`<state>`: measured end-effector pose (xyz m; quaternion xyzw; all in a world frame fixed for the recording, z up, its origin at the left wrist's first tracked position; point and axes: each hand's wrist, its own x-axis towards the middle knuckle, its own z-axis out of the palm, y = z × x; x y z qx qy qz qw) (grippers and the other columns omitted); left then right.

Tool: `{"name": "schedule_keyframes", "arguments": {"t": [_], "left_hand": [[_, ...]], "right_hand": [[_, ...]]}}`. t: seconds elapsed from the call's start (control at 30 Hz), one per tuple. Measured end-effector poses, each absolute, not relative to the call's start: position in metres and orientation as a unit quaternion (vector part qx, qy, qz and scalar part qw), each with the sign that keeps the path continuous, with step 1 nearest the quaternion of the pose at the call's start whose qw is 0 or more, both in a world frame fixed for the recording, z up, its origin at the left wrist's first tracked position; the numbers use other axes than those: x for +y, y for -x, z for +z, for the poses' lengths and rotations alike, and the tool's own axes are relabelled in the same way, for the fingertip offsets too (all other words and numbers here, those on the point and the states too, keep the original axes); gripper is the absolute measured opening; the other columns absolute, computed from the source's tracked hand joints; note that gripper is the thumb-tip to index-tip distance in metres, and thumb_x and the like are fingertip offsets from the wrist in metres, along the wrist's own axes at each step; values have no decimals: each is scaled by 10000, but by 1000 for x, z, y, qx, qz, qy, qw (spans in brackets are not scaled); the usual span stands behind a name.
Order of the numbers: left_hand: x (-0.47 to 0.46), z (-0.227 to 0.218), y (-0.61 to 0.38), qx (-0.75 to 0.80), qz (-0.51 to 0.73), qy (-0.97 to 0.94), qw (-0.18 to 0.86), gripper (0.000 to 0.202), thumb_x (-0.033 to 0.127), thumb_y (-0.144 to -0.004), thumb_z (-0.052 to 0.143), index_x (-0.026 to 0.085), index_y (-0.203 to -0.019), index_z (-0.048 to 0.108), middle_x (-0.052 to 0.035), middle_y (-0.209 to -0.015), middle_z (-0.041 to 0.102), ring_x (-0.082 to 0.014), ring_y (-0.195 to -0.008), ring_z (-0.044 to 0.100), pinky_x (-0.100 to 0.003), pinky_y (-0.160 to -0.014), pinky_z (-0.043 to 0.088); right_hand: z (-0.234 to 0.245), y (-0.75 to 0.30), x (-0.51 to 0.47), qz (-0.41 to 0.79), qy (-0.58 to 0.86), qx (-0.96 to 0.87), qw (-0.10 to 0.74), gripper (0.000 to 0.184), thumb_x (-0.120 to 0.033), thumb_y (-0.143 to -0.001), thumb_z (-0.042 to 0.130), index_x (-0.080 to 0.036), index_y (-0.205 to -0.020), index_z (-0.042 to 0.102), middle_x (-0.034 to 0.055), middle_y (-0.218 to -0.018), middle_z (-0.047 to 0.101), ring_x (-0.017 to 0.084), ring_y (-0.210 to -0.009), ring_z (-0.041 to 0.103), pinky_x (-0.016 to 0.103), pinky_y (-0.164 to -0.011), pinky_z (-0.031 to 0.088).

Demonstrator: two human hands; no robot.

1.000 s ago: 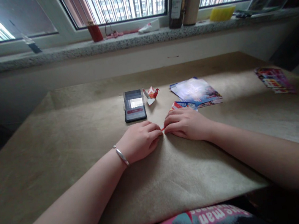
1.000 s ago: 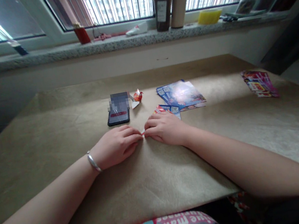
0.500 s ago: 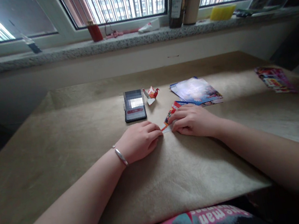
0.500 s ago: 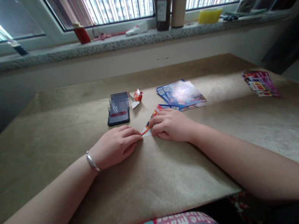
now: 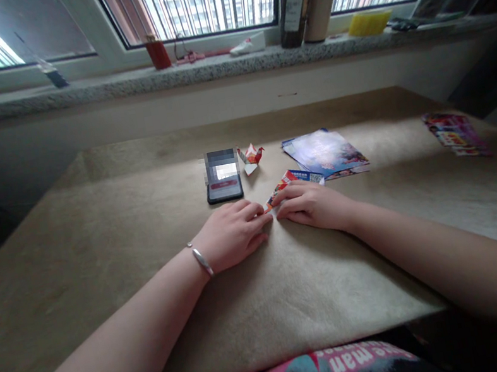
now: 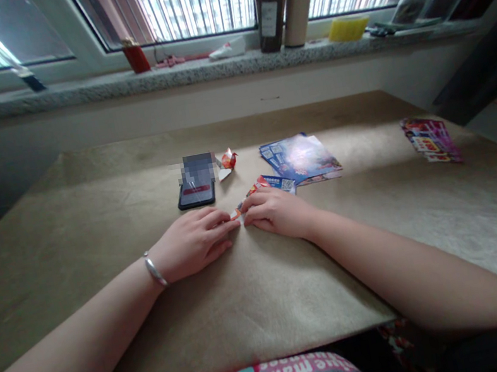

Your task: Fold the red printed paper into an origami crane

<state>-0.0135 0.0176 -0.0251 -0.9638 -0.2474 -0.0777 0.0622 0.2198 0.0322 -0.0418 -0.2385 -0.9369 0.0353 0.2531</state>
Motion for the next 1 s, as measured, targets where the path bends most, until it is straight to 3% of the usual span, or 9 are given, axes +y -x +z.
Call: {"name": "schedule_keyframes", "arguments": {"t": [0.57, 1.0], "left_hand": [[17, -23, 13, -248, -83, 964, 38, 287, 287, -885, 471, 183, -1136, 565, -58, -1127, 594, -210, -991, 533, -361, -865, 479], [19, -21, 13, -239, -82, 967, 41, 294, 278, -877, 484, 178, -1141, 563, -73, -1126, 592, -205, -986, 534, -355, -859, 475]], "right_hand": [[-30, -220, 24, -109, 260, -938, 200, 189, -256, -863, 511, -262, -825, 695, 0, -862, 677, 181, -880, 502, 350, -841, 344], [-31, -232, 25, -75, 272, -944, 170, 204, -216, -847, 493, -240, -820, 694, 8, -805, 672, 152, -768, 537, 291, -712, 355]]}}
